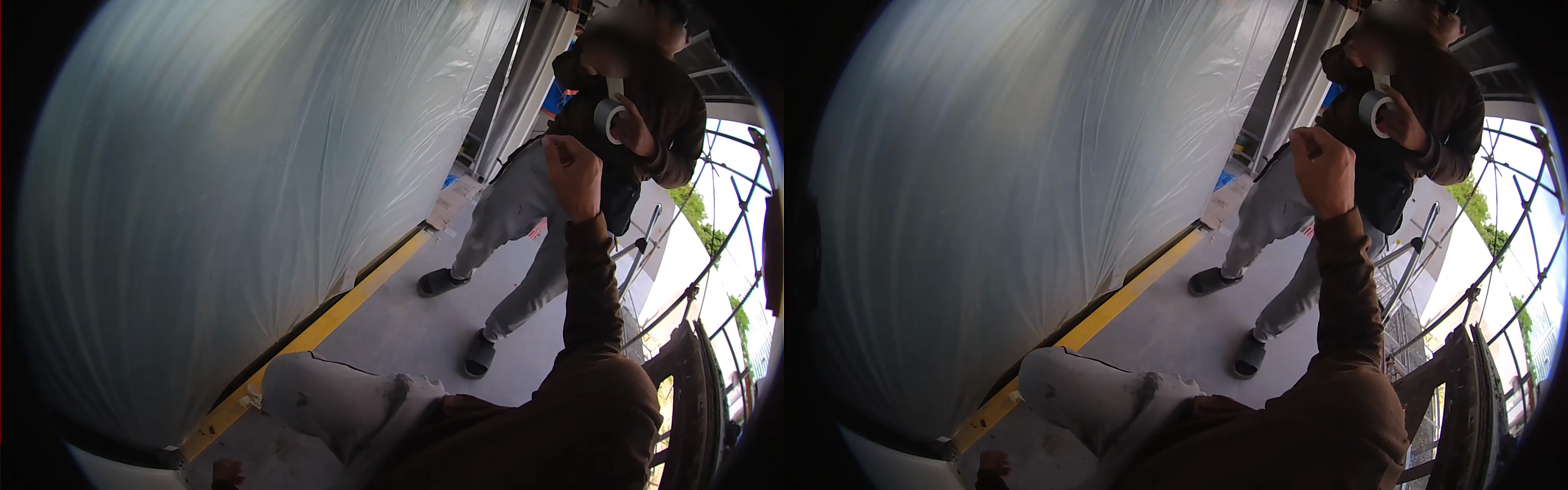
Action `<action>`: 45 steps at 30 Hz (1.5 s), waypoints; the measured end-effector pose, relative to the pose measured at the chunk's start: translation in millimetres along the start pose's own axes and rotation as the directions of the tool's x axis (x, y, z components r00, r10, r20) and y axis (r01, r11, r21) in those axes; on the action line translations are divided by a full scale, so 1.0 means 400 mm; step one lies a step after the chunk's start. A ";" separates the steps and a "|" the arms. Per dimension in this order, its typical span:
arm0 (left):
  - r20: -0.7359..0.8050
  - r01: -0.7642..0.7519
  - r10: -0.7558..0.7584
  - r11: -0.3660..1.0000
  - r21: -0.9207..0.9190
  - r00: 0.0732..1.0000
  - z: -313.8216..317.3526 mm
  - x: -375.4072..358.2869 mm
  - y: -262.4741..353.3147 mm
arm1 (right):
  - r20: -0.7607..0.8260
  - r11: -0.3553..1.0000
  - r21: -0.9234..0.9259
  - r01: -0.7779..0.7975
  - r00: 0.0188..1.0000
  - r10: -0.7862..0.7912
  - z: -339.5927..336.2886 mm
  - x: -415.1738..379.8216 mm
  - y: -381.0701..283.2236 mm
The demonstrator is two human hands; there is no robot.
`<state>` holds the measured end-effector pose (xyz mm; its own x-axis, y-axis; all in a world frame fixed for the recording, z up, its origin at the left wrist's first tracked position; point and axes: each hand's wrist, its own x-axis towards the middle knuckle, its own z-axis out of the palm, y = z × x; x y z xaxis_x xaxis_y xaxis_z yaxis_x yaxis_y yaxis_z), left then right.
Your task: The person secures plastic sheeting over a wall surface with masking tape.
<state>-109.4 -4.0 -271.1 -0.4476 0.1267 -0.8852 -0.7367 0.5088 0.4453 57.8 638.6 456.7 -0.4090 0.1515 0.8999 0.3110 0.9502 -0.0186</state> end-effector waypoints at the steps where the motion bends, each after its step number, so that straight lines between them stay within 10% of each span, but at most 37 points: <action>1: -0.001 -0.001 0.001 1.000 0.001 1.000 -0.001 0.002 -0.003 | -0.070 0.999 0.000 0.047 0.996 -0.047 -0.022 0.007 -0.011; 6: 0.148 0.072 -0.012 0.910 -0.407 0.989 -0.040 0.081 -0.061 | -0.220 0.996 -0.083 0.035 0.974 -0.053 -0.104 0.062 -0.001; 7: 0.150 0.074 -0.013 0.909 -0.410 0.989 -0.035 0.082 -0.060 | -0.244 0.989 -0.145 0.043 0.967 -0.078 -0.113 0.070 0.000; 9: 0.077 -0.123 0.109 0.969 0.215 0.991 -0.019 0.079 -0.047 | -0.262 0.982 -0.187 0.021 0.962 -0.071 -0.115 0.076 -0.007; 16: 0.068 -0.236 0.226 0.925 0.297 0.972 -0.007 0.027 -0.038 | -0.332 0.992 -0.124 -0.040 0.943 -0.003 -0.132 0.081 -0.005; 18: -0.129 -0.016 -0.004 0.989 -0.148 0.992 0.026 -0.054 0.016 | -0.318 0.991 -0.126 -0.052 0.948 0.009 -0.132 0.086 -0.010; 22: -0.129 0.022 -0.031 0.997 -0.072 0.991 0.017 -0.031 -0.007 | -0.409 0.991 -0.132 0.024 0.909 -0.076 -0.138 0.109 0.005; 24: 0.167 -0.442 0.410 0.816 0.373 0.897 -0.044 0.133 -0.123 | -0.455 0.992 -0.118 0.040 0.886 -0.090 -0.156 0.137 0.062; 28: 0.256 -0.483 0.493 0.415 0.771 0.832 -0.006 -0.030 -0.042 | -0.450 0.983 -0.149 -0.105 0.893 0.027 -0.188 0.157 0.055; 30: 0.005 -0.305 0.330 0.868 0.393 0.944 0.020 -0.135 0.018 | -0.447 0.984 -0.159 -0.079 0.895 0.000 -0.183 0.152 0.058; 34: -0.139 -0.079 0.058 0.985 -0.154 0.989 0.052 -0.167 0.055 | -0.473 0.979 -0.196 -0.058 0.880 -0.043 -0.200 0.163 0.084; 40: -0.052 -0.152 0.154 0.988 0.034 0.987 0.028 -0.118 0.014 | -0.412 0.985 -0.054 -0.162 0.902 0.126 -0.220 0.174 0.080; 45: 0.182 -0.445 0.423 0.685 0.577 0.888 -0.022 0.021 -0.068 | -0.396 0.975 0.087 -0.205 0.891 0.223 -0.233 0.181 0.075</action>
<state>-97.6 -24.2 -289.6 -0.6165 0.4829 -0.6219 -0.0134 0.7833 0.6215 117.4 652.5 562.0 0.0445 0.2389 0.9700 0.3125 0.9189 -0.2406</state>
